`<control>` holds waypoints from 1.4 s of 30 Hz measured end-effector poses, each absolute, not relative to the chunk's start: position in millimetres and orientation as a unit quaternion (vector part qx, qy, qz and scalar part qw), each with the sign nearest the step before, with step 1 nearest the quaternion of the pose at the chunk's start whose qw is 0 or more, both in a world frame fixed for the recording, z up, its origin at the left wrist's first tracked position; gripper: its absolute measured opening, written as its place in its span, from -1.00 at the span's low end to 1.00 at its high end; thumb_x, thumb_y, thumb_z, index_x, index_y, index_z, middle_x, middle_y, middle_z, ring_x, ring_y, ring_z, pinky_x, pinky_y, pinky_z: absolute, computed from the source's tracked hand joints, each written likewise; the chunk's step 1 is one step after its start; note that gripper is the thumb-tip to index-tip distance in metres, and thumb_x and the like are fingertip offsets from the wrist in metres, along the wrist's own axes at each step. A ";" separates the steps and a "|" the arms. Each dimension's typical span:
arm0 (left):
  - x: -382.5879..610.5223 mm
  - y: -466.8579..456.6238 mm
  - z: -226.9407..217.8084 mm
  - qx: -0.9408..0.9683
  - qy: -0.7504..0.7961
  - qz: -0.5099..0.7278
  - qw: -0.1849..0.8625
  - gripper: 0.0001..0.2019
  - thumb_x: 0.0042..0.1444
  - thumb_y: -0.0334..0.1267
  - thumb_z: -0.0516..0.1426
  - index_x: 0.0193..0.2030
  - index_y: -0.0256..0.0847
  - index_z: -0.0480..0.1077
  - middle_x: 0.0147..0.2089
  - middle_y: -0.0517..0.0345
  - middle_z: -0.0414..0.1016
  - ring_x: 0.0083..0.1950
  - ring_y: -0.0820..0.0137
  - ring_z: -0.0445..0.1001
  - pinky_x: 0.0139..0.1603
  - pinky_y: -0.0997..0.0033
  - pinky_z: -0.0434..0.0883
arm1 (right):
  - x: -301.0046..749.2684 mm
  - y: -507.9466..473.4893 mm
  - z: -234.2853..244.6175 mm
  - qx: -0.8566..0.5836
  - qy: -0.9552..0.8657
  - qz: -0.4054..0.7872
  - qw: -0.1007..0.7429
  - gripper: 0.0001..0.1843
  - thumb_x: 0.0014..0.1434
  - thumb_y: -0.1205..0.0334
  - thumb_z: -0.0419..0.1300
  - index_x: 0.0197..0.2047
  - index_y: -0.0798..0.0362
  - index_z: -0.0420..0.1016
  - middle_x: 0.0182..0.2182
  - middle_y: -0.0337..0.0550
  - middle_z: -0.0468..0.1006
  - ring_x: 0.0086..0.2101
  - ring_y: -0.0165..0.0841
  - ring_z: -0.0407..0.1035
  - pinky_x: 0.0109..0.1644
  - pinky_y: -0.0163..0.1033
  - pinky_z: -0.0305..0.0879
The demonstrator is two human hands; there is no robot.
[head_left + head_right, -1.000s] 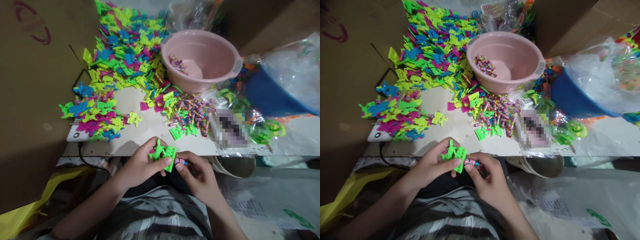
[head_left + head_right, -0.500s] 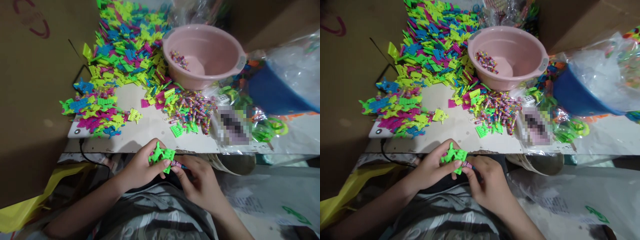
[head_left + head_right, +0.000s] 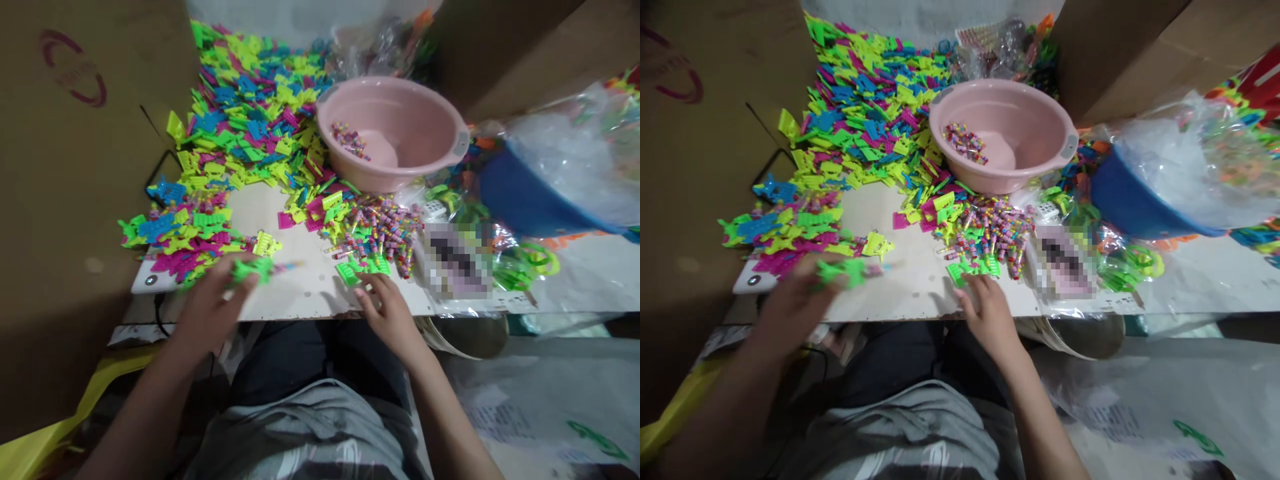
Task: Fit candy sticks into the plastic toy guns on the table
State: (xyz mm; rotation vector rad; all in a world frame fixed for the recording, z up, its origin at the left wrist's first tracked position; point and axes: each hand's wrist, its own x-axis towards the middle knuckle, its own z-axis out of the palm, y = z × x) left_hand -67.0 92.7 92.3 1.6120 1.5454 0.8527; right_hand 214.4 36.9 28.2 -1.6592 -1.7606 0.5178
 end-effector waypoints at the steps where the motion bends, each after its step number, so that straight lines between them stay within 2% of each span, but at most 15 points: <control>1: -79.8 102.9 97.0 0.634 0.635 0.354 0.265 -0.69 0.15 -0.08 0.16 0.00 -0.11 0.43 0.00 0.13 0.53 0.07 0.15 0.41 -0.02 0.23 0.30 | 223.7 43.0 19.3 -0.654 -0.672 0.139 0.317 -0.67 0.33 0.12 0.06 0.04 0.05 0.50 -0.15 0.08 0.50 -0.13 -0.07 0.40 -0.03 0.02 0.31; 3: -105.0 123.7 105.8 0.636 0.667 0.377 0.096 -0.63 0.21 -0.07 0.08 0.13 -0.05 0.39 0.12 0.12 0.49 0.20 0.11 0.36 0.00 0.14 0.25 | 237.3 54.3 7.2 -0.670 -0.676 0.065 0.298 -0.67 0.30 0.23 0.02 0.01 0.07 0.54 -0.21 0.08 0.47 -0.19 -0.07 0.38 -0.11 0.00 0.31; 5: -126.4 143.2 111.7 0.665 0.650 0.367 0.029 -0.58 0.24 -0.05 0.00 0.21 0.03 0.34 0.18 0.16 0.46 0.32 0.08 0.28 0.06 0.08 0.23 | 241.1 65.0 4.5 -0.671 -0.683 0.034 0.286 -0.67 0.30 0.28 0.01 -0.04 0.05 0.58 -0.23 0.05 0.45 -0.23 -0.11 0.35 -0.15 -0.04 0.27; 9: -150.1 166.9 112.2 0.677 0.679 0.283 -0.003 -0.61 0.22 -0.12 -0.02 0.13 -0.01 0.42 0.25 0.10 0.42 0.36 -0.11 0.24 0.26 -0.17 0.14 | 227.2 90.0 19.0 -0.665 -0.720 -0.025 0.195 -0.69 0.33 0.29 0.05 -0.04 -0.06 0.61 -0.18 0.02 0.46 -0.21 -0.13 0.28 -0.14 -0.08 0.13; 13: -151.6 164.5 101.9 0.687 0.675 0.268 0.008 -0.58 0.14 -0.19 0.07 0.15 -0.05 0.38 0.31 0.09 0.37 0.38 -0.21 0.17 0.26 -0.31 -0.01 | 214.1 117.6 34.0 -0.640 -0.764 -0.033 0.076 -0.73 0.32 0.20 0.11 -0.03 -0.05 0.61 -0.13 0.07 0.45 -0.11 -0.05 0.22 -0.11 -0.03 0.05; 16: -130.8 152.6 91.2 0.717 0.604 0.347 0.032 -0.57 0.13 -0.25 0.09 0.17 -0.05 0.36 0.27 0.16 0.40 0.38 -0.09 0.17 0.20 -0.18 0.04 | 210.5 133.0 36.3 -0.621 -0.782 -0.020 0.060 -0.76 0.30 0.22 0.14 -0.06 -0.02 0.61 -0.10 0.09 0.45 -0.07 -0.04 0.20 -0.08 -0.02 0.03; 20: -67.6 136.8 76.6 0.784 0.507 0.319 0.163 -0.73 0.16 -0.30 0.07 -0.04 -0.15 0.51 0.02 0.08 0.55 0.14 0.14 0.44 0.23 0.11 0.25 | 211.6 140.0 35.3 -0.602 -0.795 -0.006 0.071 -0.81 0.29 0.26 0.13 -0.15 0.04 0.58 -0.08 0.06 0.46 -0.05 -0.07 0.22 -0.05 -0.03 0.04; 22: -32.1 131.5 69.9 0.818 0.461 0.259 0.227 -0.72 0.18 -0.33 0.03 -0.07 -0.17 0.52 -0.01 0.00 0.57 0.08 0.16 0.46 0.19 0.14 0.31 | 217.9 134.6 34.9 -0.607 -0.787 -0.002 0.112 -0.80 0.32 0.23 0.09 -0.11 0.05 0.53 -0.07 0.05 0.46 -0.04 -0.09 0.24 -0.04 -0.04 0.07; 23: -15.9 129.4 66.5 0.827 0.450 0.227 0.248 -0.71 0.20 -0.34 0.01 -0.04 -0.18 0.51 0.01 -0.02 0.56 0.09 0.16 0.46 0.18 0.15 0.32 | 222.7 129.1 34.3 -0.610 -0.775 0.004 0.162 -0.80 0.33 0.21 0.08 -0.10 0.06 0.49 -0.07 0.06 0.45 -0.04 -0.09 0.26 -0.02 -0.04 0.09; 27: 32.3 123.0 48.6 0.811 0.498 0.152 0.266 -0.74 0.25 -0.22 0.08 -0.01 -0.24 0.48 0.03 -0.14 0.52 0.11 0.05 0.42 0.17 0.05 0.31 | 246.2 91.3 25.3 -0.593 -0.657 0.104 0.453 -0.83 0.36 0.10 0.04 -0.14 0.00 0.33 -0.18 -0.03 0.46 -0.10 -0.17 0.36 0.00 -0.07 0.23; 29: 48.4 121.1 36.5 0.799 0.520 0.153 0.259 -0.72 0.21 -0.16 0.16 -0.02 -0.26 0.47 0.04 -0.18 0.49 0.14 -0.03 0.36 0.19 -0.05 0.26 | 254.0 67.5 17.4 -0.597 -0.573 0.183 0.531 -0.82 0.37 0.04 0.04 -0.12 -0.04 0.27 -0.24 -0.11 0.45 -0.20 -0.24 0.40 -0.09 -0.12 0.29; 32: 65.0 121.5 19.1 0.786 0.527 0.176 0.271 -0.69 0.13 -0.21 0.24 0.00 -0.25 0.44 0.11 -0.19 0.42 0.20 -0.06 0.30 0.22 -0.11 0.20 | 256.0 35.4 6.0 -0.606 -0.512 0.246 0.557 -0.78 0.35 -0.01 0.08 -0.13 -0.05 0.26 -0.29 -0.18 0.44 -0.26 -0.29 0.40 -0.12 -0.16 0.31; 36: 71.3 125.2 8.9 0.774 0.495 0.209 0.335 -0.64 -0.09 -0.34 0.36 -0.12 -0.21 0.42 0.07 -0.08 0.45 0.17 0.04 0.35 0.22 -0.01 0.24 | 247.6 11.0 -5.2 -0.613 -0.511 0.268 0.541 -0.77 0.34 -0.02 0.10 -0.16 -0.03 0.31 -0.32 -0.18 0.45 -0.30 -0.31 0.38 -0.20 -0.20 0.31; 40: 63.7 120.1 15.7 0.764 0.424 0.238 0.425 -0.78 0.06 -0.39 0.24 -0.14 -0.17 0.39 -0.17 0.15 0.54 -0.08 0.32 0.51 0.01 0.32 0.41 | 234.2 5.5 -7.8 -0.613 -0.497 0.290 0.541 -0.74 0.34 -0.04 0.10 -0.18 -0.02 0.31 -0.35 -0.20 0.43 -0.34 -0.33 0.36 -0.25 -0.23 0.31; 42: 57.3 112.9 23.7 0.758 0.392 0.250 0.457 -0.87 0.12 -0.36 0.20 -0.17 -0.18 0.42 -0.20 0.16 0.55 -0.12 0.37 0.52 -0.06 0.42 0.42 | 225.8 5.3 -2.1 -0.602 -0.496 0.305 0.547 -0.75 0.34 -0.03 0.10 -0.17 -0.03 0.32 -0.34 -0.20 0.43 -0.33 -0.33 0.36 -0.23 -0.24 0.31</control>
